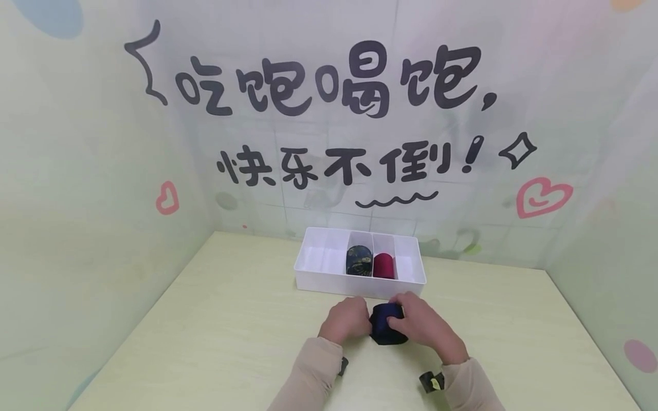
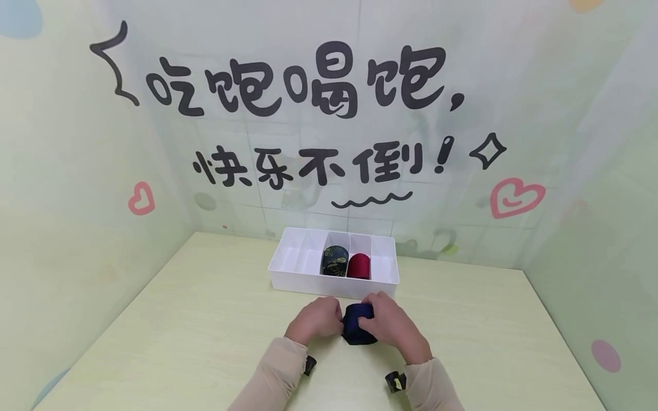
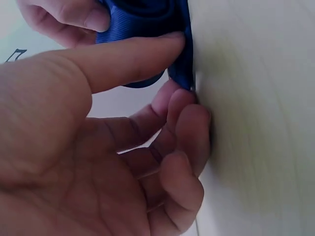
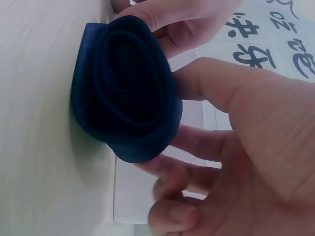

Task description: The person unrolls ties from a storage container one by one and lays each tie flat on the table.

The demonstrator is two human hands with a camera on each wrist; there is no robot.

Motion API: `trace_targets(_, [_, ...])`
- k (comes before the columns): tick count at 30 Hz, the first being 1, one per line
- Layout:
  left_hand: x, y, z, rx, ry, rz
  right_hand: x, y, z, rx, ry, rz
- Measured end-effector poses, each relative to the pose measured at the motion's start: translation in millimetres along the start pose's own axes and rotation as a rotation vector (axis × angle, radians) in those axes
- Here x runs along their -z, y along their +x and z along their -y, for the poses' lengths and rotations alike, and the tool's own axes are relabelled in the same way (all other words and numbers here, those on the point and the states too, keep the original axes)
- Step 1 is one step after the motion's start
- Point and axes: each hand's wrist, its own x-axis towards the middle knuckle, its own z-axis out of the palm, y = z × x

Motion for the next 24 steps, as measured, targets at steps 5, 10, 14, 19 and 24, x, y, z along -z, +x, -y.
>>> trace_targets(5, [0.7,2.2,-0.1,-0.041,-0.074,0.02,-0.1,0,-3,0.183,0.02,-0.053])
trace_targets(10, [-1.2,6.5,0.3,-0.043,-0.169,0.045,0.0,0,-4,0.27,0.024,-0.023])
trace_targets(14, [-2.4,8.6,0.9,-0.023,-0.215,0.059,-2.5,0,-2,0.215,0.01,-0.012])
trace_targets(19, [0.0,8.3,2.4,-0.001,-0.248,0.057,-8.2,-1,-1,0.207,-0.025,-0.039])
trace_targets(24, [4.1,8.2,6.8,0.009,-0.255,0.074,-9.4,0,-3,0.215,-0.02,-0.04])
